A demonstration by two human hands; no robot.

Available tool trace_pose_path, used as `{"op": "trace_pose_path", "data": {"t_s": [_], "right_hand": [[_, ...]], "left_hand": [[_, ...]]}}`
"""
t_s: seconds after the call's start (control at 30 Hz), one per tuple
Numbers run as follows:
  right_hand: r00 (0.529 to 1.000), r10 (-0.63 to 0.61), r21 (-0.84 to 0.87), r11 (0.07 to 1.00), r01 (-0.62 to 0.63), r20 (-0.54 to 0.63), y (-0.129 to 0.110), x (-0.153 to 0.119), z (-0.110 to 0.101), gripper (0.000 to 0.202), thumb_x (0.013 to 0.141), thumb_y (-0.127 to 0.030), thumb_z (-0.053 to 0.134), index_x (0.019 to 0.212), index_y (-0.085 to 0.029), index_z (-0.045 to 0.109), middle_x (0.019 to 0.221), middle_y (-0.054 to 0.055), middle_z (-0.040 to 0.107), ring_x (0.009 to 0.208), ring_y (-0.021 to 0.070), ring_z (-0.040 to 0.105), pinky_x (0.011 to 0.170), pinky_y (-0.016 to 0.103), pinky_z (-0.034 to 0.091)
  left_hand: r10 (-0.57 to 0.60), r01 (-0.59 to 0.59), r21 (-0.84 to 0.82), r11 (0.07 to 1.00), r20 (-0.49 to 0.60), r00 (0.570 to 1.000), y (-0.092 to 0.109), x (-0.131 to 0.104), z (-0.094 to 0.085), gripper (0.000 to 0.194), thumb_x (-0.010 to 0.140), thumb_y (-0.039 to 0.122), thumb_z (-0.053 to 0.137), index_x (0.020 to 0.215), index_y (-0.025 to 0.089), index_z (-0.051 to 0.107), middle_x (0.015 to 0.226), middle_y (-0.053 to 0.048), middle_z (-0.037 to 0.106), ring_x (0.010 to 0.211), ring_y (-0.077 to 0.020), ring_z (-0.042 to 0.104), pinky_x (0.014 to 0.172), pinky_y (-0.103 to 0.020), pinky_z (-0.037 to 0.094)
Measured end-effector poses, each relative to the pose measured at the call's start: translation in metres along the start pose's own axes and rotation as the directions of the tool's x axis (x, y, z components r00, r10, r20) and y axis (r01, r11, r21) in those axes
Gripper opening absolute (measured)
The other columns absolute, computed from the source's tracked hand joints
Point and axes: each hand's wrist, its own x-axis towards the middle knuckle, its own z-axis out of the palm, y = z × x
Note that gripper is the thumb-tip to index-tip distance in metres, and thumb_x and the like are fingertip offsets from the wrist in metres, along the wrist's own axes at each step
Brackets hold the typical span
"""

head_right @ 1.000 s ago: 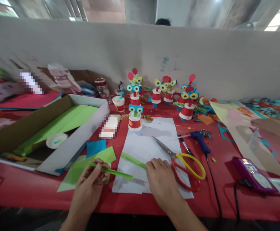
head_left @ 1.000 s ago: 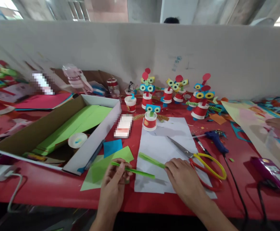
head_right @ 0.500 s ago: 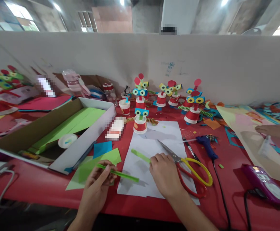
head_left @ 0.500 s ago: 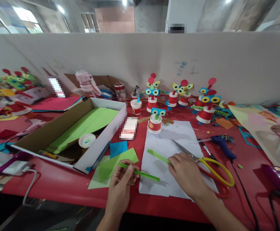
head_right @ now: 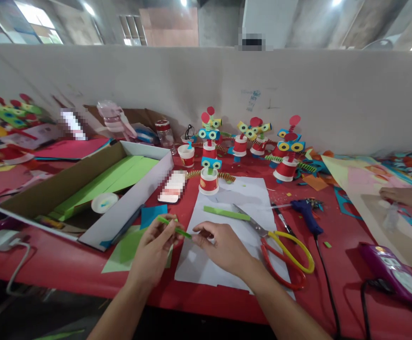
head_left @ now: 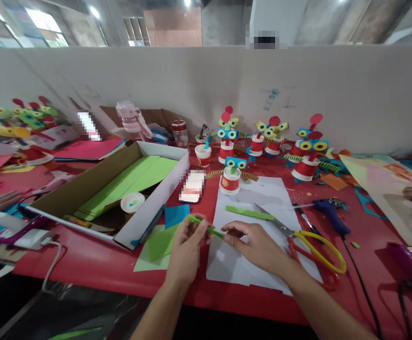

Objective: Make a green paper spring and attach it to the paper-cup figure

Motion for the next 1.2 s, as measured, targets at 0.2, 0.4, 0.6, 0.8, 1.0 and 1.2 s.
{"op": "trace_pose_path", "data": {"t_s": [0.2,0.4,0.6,0.8,1.0,1.2], "right_hand": [[0.996,0.093,0.3,0.95,-0.086,-0.01,0.012,0.01,0.007,0.029,0.091,-0.039,0.05,0.076,-0.018,0.063,0.068,-0.002,0.06,0.064,0.012,0.053,0.059,0.023,0.037],[0.985,0.169,0.509,0.846,-0.159,0.026,0.011,0.01,0.013,0.024,0.085,-0.041,0.058,0.085,-0.018,0.064,0.075,0.0,0.061,0.069,0.0126,0.054,0.064,0.024,0.041],[0.989,0.138,0.366,0.924,-0.111,-0.049,0.022,0.009,0.009,0.029,0.091,-0.046,0.049,0.083,-0.02,0.06,0.076,0.001,0.065,0.073,0.016,0.061,0.069,0.027,0.046],[0.96,0.194,0.274,0.952,-0.134,-0.202,0.033,0.008,-0.001,0.027,0.087,-0.047,0.055,0.092,-0.022,0.062,0.081,0.001,0.067,0.069,0.0169,0.064,0.067,0.029,0.051],[0.955,0.205,0.109,0.977,-0.185,-0.214,0.031,0.009,-0.004,0.023,0.085,-0.043,0.056,0.085,-0.023,0.067,0.069,0.0,0.066,0.063,0.0181,0.063,0.059,0.028,0.048],[0.968,0.209,0.088,0.976,-0.198,-0.141,0.035,0.012,-0.001,0.022,0.086,-0.04,0.052,0.084,-0.023,0.065,0.073,-0.001,0.067,0.066,0.0176,0.062,0.062,0.028,0.048]], "left_hand": [[-0.024,0.023,0.018,1.0,0.085,0.996,-0.003,0.02,0.003,0.026,0.077,0.033,0.071,0.096,0.02,0.058,0.081,0.0,0.07,0.065,-0.01,0.06,0.062,-0.022,0.045],[-0.046,0.034,0.073,0.997,0.171,0.984,-0.004,0.021,-0.003,0.034,0.074,0.024,0.073,0.105,0.019,0.059,0.092,-0.006,0.073,0.074,-0.0132,0.062,0.068,-0.024,0.044],[-0.087,0.085,0.02,0.996,0.113,0.99,0.001,0.026,0.003,0.022,0.07,0.018,0.071,0.091,0.017,0.066,0.082,-0.005,0.073,0.065,-0.0114,0.056,0.057,-0.022,0.038],[-0.182,0.094,0.331,0.939,0.246,0.952,0.021,0.057,0.004,0.012,0.063,0.014,0.07,0.074,0.018,0.069,0.072,-0.004,0.07,0.063,-0.0137,0.057,0.061,-0.025,0.04],[0.167,-0.573,0.706,0.417,0.56,0.812,0.037,0.069,0.016,0.016,0.068,0.012,0.068,0.075,0.025,0.074,0.086,-0.006,0.074,0.092,-0.0284,0.06,0.089,-0.043,0.039],[-0.136,-0.677,0.696,0.239,0.715,0.686,0.023,0.068,0.024,0.024,0.08,0.01,0.05,0.08,0.021,0.071,0.082,-0.004,0.072,0.073,-0.0196,0.063,0.062,-0.029,0.039]]}}
